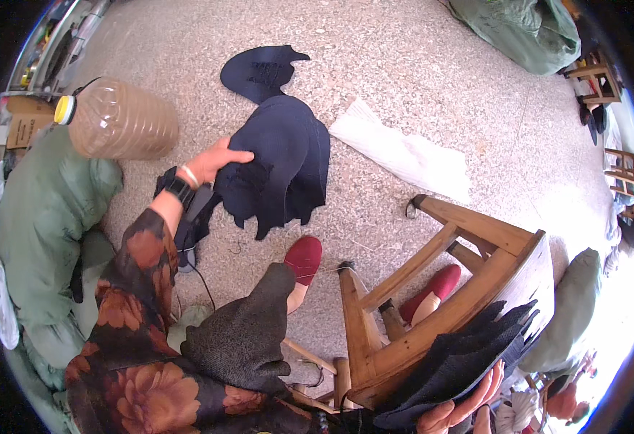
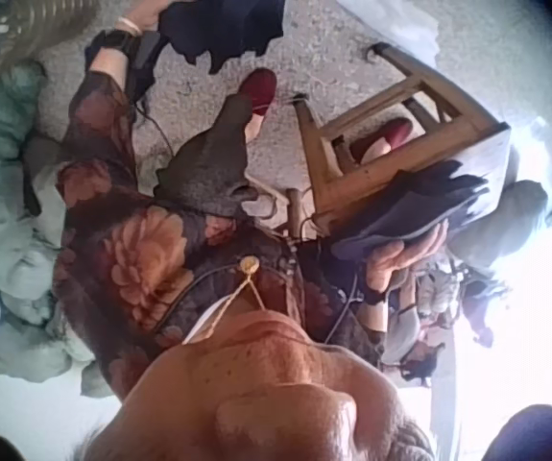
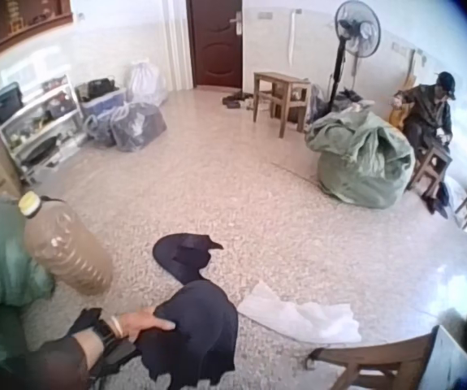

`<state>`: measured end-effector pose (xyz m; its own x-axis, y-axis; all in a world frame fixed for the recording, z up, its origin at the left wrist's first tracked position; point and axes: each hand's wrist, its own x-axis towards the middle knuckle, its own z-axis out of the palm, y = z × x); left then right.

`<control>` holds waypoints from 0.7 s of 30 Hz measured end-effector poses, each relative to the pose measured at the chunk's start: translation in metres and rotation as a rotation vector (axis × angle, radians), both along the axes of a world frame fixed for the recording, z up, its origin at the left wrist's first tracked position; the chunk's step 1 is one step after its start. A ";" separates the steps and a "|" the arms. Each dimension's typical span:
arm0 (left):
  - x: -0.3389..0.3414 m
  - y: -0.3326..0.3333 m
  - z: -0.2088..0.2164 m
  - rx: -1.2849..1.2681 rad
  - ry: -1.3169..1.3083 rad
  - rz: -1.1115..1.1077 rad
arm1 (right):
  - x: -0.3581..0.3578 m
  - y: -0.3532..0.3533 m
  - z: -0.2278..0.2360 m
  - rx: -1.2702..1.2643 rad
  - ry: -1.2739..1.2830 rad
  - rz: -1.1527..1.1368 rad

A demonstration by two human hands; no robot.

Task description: Lacing black fabric shoe upper components together by hand.

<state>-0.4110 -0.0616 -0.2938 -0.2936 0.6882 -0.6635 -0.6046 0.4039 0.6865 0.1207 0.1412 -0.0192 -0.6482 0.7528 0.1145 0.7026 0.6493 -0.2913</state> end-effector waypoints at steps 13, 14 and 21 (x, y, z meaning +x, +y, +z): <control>-0.008 0.023 -0.064 -0.594 1.060 -0.295 | -0.002 -0.002 0.001 -0.004 -0.012 -0.046; -0.004 0.022 -0.062 -0.592 1.060 -0.298 | -0.002 -0.003 0.001 -0.014 -0.011 -0.045; -0.003 0.025 -0.047 -0.486 0.621 -0.135 | 0.001 0.000 -0.001 -0.027 0.010 -0.008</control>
